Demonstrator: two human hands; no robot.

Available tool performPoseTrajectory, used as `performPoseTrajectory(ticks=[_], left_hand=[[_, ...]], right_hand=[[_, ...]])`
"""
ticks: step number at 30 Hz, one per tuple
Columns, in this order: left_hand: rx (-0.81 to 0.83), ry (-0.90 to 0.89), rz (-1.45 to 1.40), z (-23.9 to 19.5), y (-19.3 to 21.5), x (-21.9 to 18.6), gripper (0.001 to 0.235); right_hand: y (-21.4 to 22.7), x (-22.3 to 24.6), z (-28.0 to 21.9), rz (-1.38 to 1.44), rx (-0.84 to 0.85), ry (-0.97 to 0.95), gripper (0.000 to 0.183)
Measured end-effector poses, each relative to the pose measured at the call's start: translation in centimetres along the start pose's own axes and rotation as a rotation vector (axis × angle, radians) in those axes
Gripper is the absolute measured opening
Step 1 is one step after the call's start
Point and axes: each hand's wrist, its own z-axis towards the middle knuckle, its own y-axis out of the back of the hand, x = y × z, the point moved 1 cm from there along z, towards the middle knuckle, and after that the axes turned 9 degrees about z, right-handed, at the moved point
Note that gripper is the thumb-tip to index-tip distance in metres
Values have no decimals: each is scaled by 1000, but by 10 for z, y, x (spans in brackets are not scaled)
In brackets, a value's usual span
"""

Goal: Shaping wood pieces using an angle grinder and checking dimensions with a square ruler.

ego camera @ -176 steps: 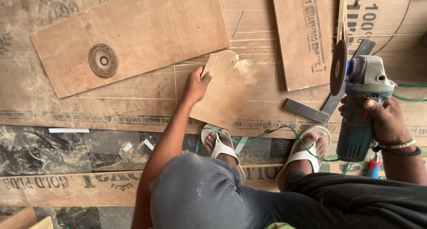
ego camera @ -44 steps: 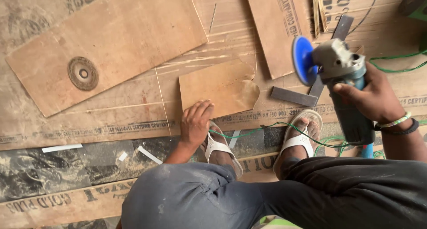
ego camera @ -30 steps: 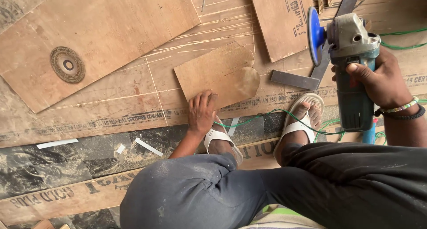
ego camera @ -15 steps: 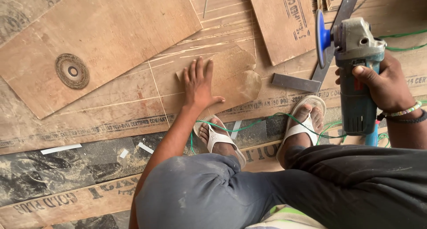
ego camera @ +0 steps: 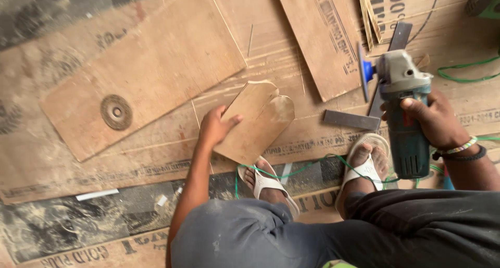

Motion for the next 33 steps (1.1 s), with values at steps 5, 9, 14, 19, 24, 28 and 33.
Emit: performPoseTrajectory(ticks=[5, 9, 14, 19, 24, 28, 33], left_hand=[[-167, 93, -211, -31, -6, -17, 44], [-289, 81, -396, -45, -5, -36, 45], [-281, 143, -429, -51, -2, -41, 46], [-298, 162, -397, -53, 1, -44, 51], [-238, 167, -367, -54, -1, -45, 49], [-261, 84, -420, -53, -4, -42, 48], [-247, 84, -446, -57, 1, -43, 49]], right_hand=[[-17, -8, 21, -32, 124, -8, 65], [-24, -22, 29, -146, 139, -107, 67], [-29, -6, 20, -281, 169, 44, 70], [-32, 3, 16, -378, 149, -59, 75], [-32, 2, 17, -418, 156, -95, 73], [-34, 7, 17, -437, 164, -78, 72], [-37, 14, 13, -432, 195, -147, 75]])
